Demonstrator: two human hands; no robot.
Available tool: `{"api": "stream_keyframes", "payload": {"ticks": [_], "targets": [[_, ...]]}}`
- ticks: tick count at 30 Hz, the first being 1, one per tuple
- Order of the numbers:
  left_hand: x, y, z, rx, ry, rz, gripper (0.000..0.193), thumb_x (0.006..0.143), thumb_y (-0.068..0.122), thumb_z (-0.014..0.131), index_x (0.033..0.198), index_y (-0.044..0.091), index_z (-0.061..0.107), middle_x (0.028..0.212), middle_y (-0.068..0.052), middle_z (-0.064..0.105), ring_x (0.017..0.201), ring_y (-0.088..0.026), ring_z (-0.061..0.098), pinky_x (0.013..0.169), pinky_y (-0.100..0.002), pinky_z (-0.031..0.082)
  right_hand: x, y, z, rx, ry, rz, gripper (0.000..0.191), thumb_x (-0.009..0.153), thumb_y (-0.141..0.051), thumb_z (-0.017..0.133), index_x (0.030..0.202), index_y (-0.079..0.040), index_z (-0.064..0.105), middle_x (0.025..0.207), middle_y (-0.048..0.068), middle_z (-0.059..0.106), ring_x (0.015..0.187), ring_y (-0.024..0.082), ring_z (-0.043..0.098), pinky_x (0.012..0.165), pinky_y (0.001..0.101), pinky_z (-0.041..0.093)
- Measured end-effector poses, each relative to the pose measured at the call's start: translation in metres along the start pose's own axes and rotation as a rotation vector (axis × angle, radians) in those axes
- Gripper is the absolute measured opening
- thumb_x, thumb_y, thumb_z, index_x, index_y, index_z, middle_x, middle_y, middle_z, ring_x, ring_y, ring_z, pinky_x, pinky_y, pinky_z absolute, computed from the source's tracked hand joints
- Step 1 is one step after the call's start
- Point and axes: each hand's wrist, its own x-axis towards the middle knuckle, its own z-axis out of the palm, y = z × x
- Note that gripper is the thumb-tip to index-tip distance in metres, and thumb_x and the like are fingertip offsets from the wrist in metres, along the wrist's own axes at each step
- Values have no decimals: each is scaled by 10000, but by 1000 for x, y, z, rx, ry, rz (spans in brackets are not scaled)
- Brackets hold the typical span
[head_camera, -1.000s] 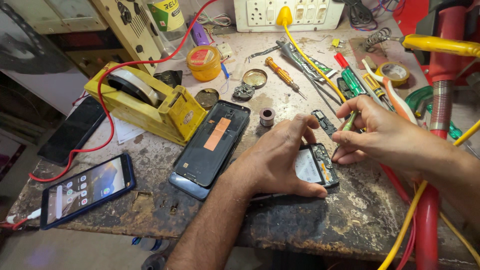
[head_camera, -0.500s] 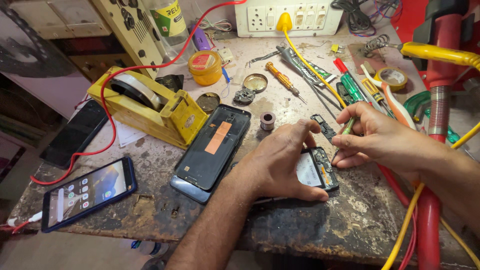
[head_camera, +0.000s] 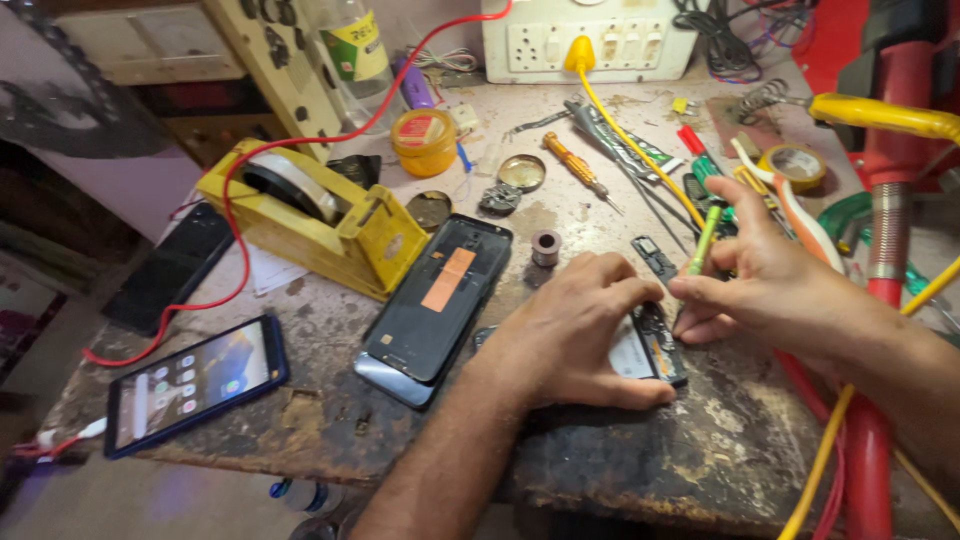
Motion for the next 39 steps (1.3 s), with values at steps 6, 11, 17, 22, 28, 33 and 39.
{"api": "stream_keyframes", "payload": {"ticks": [6,11,17,22,28,33,39], "targets": [[5,0,10,-13,45,-104,629,733,565,815,1122,76,739,1090,-167,670,1097,-345,648,988,-437,519,11,9,-7,69,0,-17,858,920,-6,664,1567,-255,159,956,195,699,692,284,737,616,413,656],[6,-8,17,-27,91,-122,502,747,492,820,1072,113,764,1036,-115,702,1040,-295,686,936,-401,550,28,26,-16,165,-63,-43,840,917,-13,666,1546,-273,175,963,203,697,684,301,749,587,419,656],[9,-13,25,-6,125,-136,484,700,466,839,1057,142,795,1004,-77,713,987,-253,704,899,-367,567,39,38,-24,155,-83,-42,836,921,-28,667,1548,-275,173,967,218,699,705,307,755,592,419,656],[9,-12,27,53,138,-108,422,714,443,848,1027,162,809,949,-58,711,927,-227,710,872,-360,574,37,35,-25,140,-86,-31,848,911,-35,668,1558,-256,166,992,235,714,731,308,761,621,417,657],[6,-7,24,26,150,-90,370,744,401,826,1032,171,807,935,-62,683,922,-235,697,870,-373,576,36,31,-22,156,-62,-19,882,907,-44,681,1586,-245,155,1006,248,716,737,324,763,633,432,667],[5,-2,17,24,117,-117,489,752,446,822,1118,127,770,987,-117,670,985,-299,682,897,-405,555,30,27,-20,129,-64,-54,860,916,-45,678,1566,-242,150,994,224,723,725,322,761,623,434,659],[2,3,7,55,107,-75,972,615,648,858,1260,-36,613,1199,-219,661,1184,-393,636,1070,-450,492,23,18,-17,93,-37,-12,850,910,9,666,1518,-215,116,1034,176,695,772,316,755,684,443,669]]}}
